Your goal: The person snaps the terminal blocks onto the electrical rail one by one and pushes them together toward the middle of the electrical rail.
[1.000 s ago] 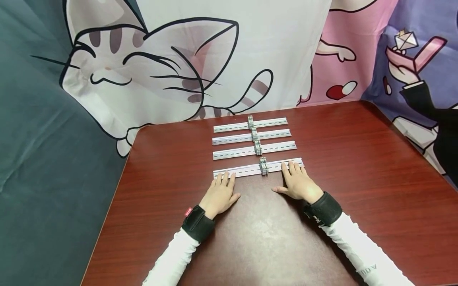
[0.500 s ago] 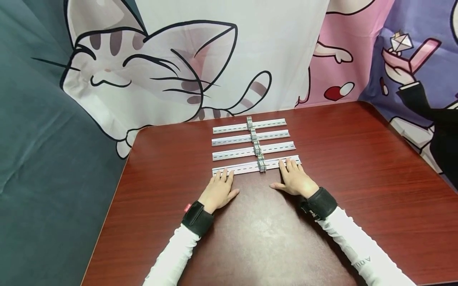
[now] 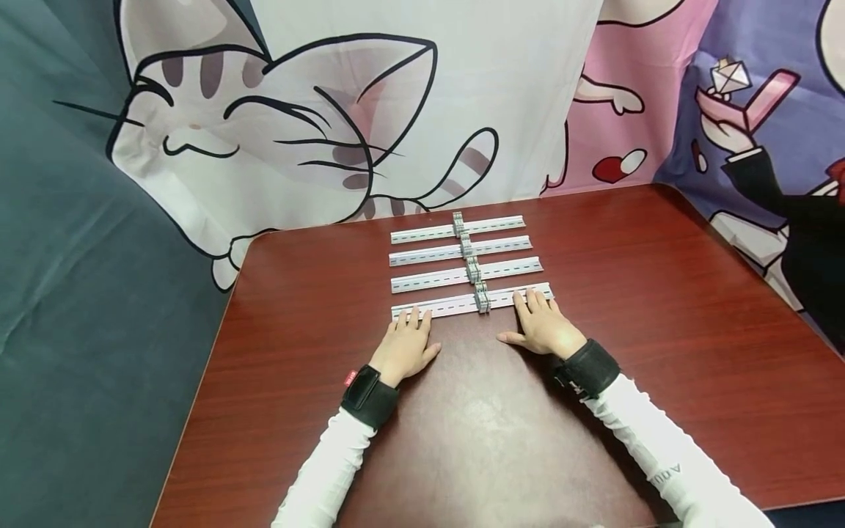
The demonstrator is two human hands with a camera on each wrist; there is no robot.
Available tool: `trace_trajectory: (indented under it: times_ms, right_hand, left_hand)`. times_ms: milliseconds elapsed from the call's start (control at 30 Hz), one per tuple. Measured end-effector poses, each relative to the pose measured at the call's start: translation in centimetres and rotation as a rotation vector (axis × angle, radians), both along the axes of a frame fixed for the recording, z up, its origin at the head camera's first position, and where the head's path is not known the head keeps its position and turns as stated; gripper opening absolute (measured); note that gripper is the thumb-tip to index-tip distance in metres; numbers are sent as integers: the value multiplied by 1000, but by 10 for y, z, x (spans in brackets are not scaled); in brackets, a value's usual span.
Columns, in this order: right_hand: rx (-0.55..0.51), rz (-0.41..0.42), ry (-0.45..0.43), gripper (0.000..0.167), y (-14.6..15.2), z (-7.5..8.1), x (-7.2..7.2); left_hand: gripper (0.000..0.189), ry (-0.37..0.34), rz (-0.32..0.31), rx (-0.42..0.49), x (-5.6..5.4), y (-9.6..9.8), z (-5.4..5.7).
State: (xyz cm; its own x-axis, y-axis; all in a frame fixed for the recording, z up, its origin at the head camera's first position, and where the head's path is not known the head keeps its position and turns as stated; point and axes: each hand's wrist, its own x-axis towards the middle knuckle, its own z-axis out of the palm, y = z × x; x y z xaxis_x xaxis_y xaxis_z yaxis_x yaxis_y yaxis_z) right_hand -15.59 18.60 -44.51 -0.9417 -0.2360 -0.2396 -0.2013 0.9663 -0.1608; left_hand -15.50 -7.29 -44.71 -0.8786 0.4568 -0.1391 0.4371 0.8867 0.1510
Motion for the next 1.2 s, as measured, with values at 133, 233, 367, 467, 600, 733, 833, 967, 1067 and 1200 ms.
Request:
trace_trajectory:
  times_ms: [133,233,367,467,600,733,833,967,1067,1200]
  right_hand:
    - [7,-6,-15,87,4,-1,-1]
    - [1,-14,-23,88,6,-3,1]
    - [-13,-54,-36,91,6,-3,5]
    - [-28,-74,-39,93,5,-1,6]
    - [-49,-63,-41,92,4,-1,6]
    - [-66,-46,-42,91,3,-1,9]
    - [-76,-29,-31,91,3,0,12]
    - [-77,-18,-19,89,5,2,16]
    - [-81,-20,-19,87,8,4,19]
    - [-90,-15,-21,83,10,5,22]
  left_hand:
    - [62,-3,-1,-2,0,6,-1]
    - [62,-2,0,3,2,7,-3]
    - [64,-35,2,16,4,7,-3]
    - [66,-66,14,35,4,5,0]
    - [66,-67,34,72,5,1,3]
    - [65,-38,35,96,7,-5,6]
    - [64,-23,38,99,8,-7,10]
    - [63,-13,27,99,5,-10,16]
    - [61,0,10,88,3,-11,20]
    - [58,17,-15,73,0,-12,24]
